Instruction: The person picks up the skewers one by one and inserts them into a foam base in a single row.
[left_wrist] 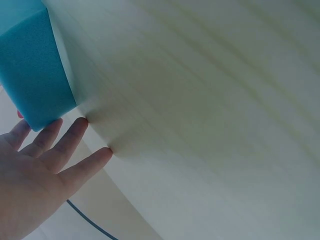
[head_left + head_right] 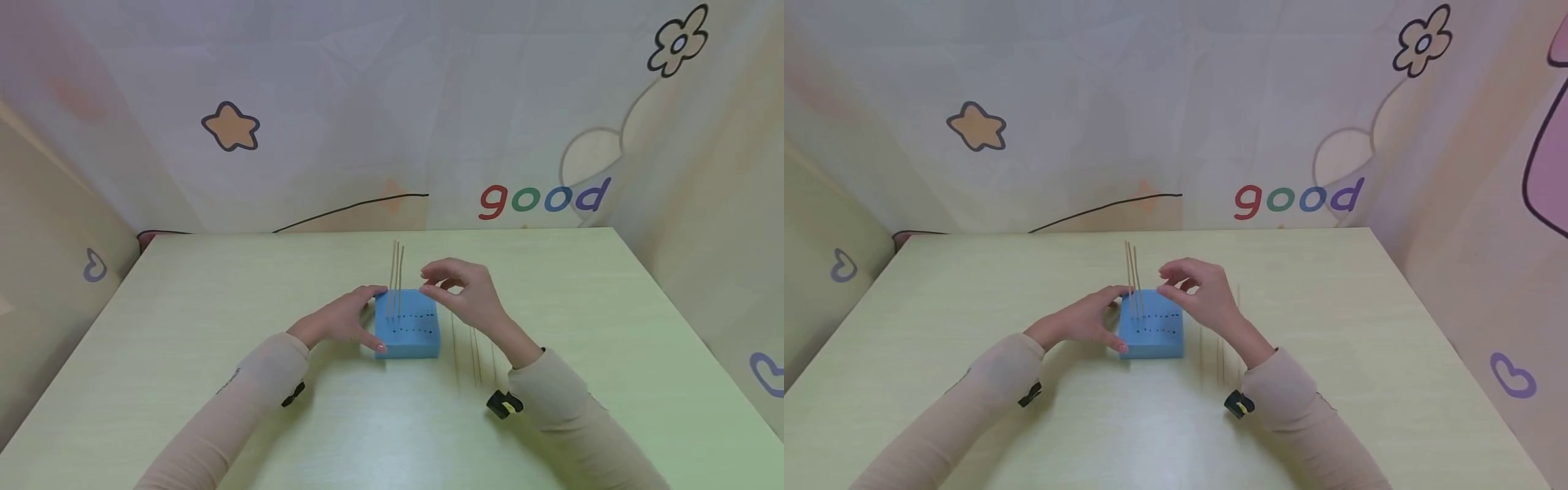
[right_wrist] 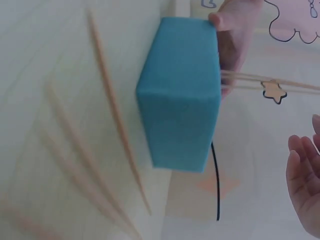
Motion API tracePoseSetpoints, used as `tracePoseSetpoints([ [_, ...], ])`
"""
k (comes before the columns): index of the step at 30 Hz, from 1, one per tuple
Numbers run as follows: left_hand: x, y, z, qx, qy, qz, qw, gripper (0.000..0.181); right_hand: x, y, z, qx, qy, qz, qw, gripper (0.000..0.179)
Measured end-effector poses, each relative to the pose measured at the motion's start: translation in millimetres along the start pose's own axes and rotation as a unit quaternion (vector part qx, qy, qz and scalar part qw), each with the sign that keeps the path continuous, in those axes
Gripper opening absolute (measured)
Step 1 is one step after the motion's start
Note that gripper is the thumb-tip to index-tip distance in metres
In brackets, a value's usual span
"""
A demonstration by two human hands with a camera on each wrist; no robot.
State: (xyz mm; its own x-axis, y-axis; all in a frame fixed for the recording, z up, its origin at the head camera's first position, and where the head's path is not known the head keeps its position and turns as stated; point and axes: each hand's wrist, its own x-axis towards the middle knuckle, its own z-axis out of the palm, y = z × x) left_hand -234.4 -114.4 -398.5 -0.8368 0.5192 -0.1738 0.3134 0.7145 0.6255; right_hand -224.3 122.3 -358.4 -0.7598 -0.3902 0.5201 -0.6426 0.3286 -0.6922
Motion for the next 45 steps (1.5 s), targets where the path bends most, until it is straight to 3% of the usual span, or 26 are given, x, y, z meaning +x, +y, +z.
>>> tracePoseSetpoints([
  [8,-1.1,-2.5,0.6,0.002,0.001,-0.005,1.0,0.107,-15.6,24,-25,-0.061,-0.029,0.097,0.993,0.024],
  [13,-2.2,-2.2,-0.3,0.0,0.004,-0.009,0.9999,0.107,-20.9,43,-40,-0.095,-0.041,0.136,0.9853,0.024],
  [28,-0.4,-1.3,-0.5,-0.005,0.002,-0.01,0.9999,0.107,-29.8,85,-79,-0.147,-0.079,0.195,0.9666,0.031],
  [34,-1.3,-0.2,-0.7,-0.007,-0.001,-0.009,0.9999,0.107,-28.8,95,-83,-0.15,-0.106,0.194,0.9635,0.037],
  [37,-1.1,-0.7,-0.3,-0.008,-0.001,-0.007,0.9999,0.107,-27.7,103,-81,-0.15,-0.145,0.211,0.9551,0.046],
  [40,-0.4,-1.2,0.5,-0.007,-0.002,-0.006,1.0,0.106,-27.5,112,-77,-0.164,-0.191,0.232,0.9396,0.061],
  [45,0.4,-0.8,0.9,-0.008,-0.003,-0.008,0.9999,0.107,-27.6,119,-73,-0.195,-0.222,0.24,0.9247,0.078],
])
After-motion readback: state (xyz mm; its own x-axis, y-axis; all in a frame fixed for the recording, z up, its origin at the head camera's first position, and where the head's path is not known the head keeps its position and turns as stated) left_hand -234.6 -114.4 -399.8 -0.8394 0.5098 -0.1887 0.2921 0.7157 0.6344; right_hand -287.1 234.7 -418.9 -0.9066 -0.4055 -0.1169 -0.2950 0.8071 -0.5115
